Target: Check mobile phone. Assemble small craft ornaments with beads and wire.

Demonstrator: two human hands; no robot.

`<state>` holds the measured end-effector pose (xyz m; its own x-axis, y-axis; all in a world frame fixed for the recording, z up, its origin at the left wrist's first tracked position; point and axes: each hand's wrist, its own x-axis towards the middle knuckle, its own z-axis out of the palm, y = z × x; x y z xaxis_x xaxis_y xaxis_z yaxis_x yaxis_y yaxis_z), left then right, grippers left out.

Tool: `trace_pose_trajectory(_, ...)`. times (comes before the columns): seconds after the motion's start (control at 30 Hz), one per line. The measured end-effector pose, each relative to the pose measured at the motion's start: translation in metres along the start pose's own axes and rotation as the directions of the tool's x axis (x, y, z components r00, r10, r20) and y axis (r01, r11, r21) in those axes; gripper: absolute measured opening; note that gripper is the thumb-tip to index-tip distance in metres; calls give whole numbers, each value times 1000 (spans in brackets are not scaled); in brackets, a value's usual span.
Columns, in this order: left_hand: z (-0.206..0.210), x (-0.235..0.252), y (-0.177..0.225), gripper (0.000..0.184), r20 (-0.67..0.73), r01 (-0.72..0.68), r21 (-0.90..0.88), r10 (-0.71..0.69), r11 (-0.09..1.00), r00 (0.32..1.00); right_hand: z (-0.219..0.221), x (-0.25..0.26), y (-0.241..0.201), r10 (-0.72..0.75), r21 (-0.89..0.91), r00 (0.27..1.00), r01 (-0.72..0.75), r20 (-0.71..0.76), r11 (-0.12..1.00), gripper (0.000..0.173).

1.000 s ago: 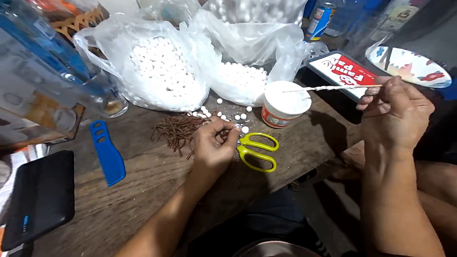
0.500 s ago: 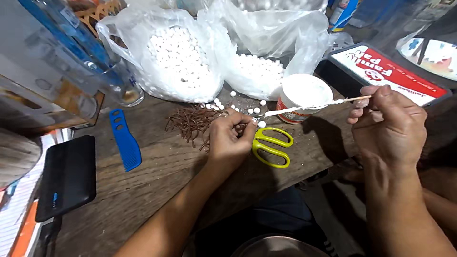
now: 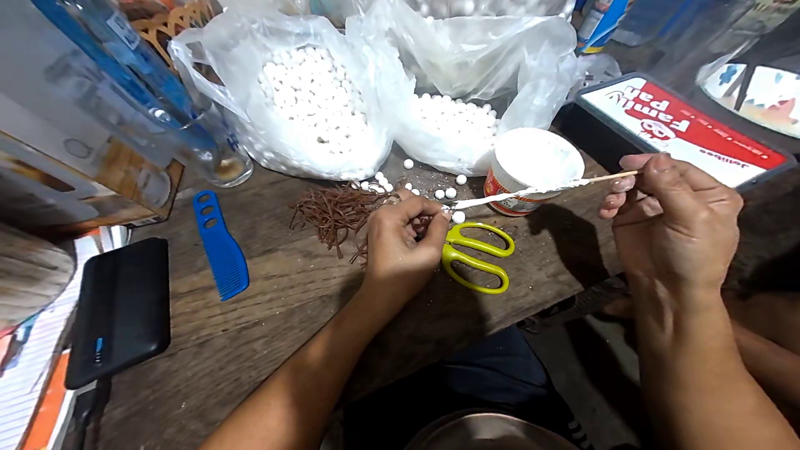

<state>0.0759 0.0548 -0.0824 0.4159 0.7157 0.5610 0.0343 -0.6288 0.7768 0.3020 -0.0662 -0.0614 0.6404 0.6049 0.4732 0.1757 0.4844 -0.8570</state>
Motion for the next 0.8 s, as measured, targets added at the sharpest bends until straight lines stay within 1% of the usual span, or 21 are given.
trace_pose_trajectory(0.2,-1,0,0,9,7,2,0,-2,1000,1000,1,-2,-2,13,1,1000,-13,-3,1000,36)
trace_pose_trajectory(0.3,-1,0,0,9,6,5,-1,-5,1000,1000,1,0,-4,67,27,997,-66,-29,997,38)
trace_pose_trajectory(0.43,-1,0,-1,9,5,8,-5,-8,1000,1000,-14,10,-7,116,75,992,-112,-51,991,39)
trace_pose_trajectory(0.5,-1,1,-1,9,0,10,-10,-10,1000,1000,-24,18,-9,79,59,991,-73,-107,996,39)
trace_pose_trajectory(0.57,-2,2,-1,8,-2,20,-9,-20,1000,1000,-33,27,-7,-34,2,984,35,-175,999,36)
trace_pose_trajectory(0.6,-5,3,-1,7,-3,32,-7,-32,999,999,-37,31,-5,-113,-55,978,105,-178,993,32)
trace_pose_trajectory(0.63,-8,6,-1,7,-16,37,-13,-37,999,999,-40,33,-2,-181,-125,972,162,-153,979,29)
trace_pose_trajectory(0.67,-13,9,-2,6,-35,35,-19,-36,999,999,-41,35,1,-225,-199,970,203,-93,959,25)
trace_pose_trajectory(0.73,-26,18,-1,7,-96,65,-10,-66,998,993,-40,37,10,-240,-317,967,254,82,914,16)
trace_pose_trajectory(0.77,-32,23,0,7,-144,87,-7,-87,996,986,-38,38,13,-230,-372,963,268,144,889,14)
trace_pose_trajectory(0.8,-37,29,-1,6,-201,107,-13,-107,994,974,-36,38,14,-225,-437,959,281,175,855,13)
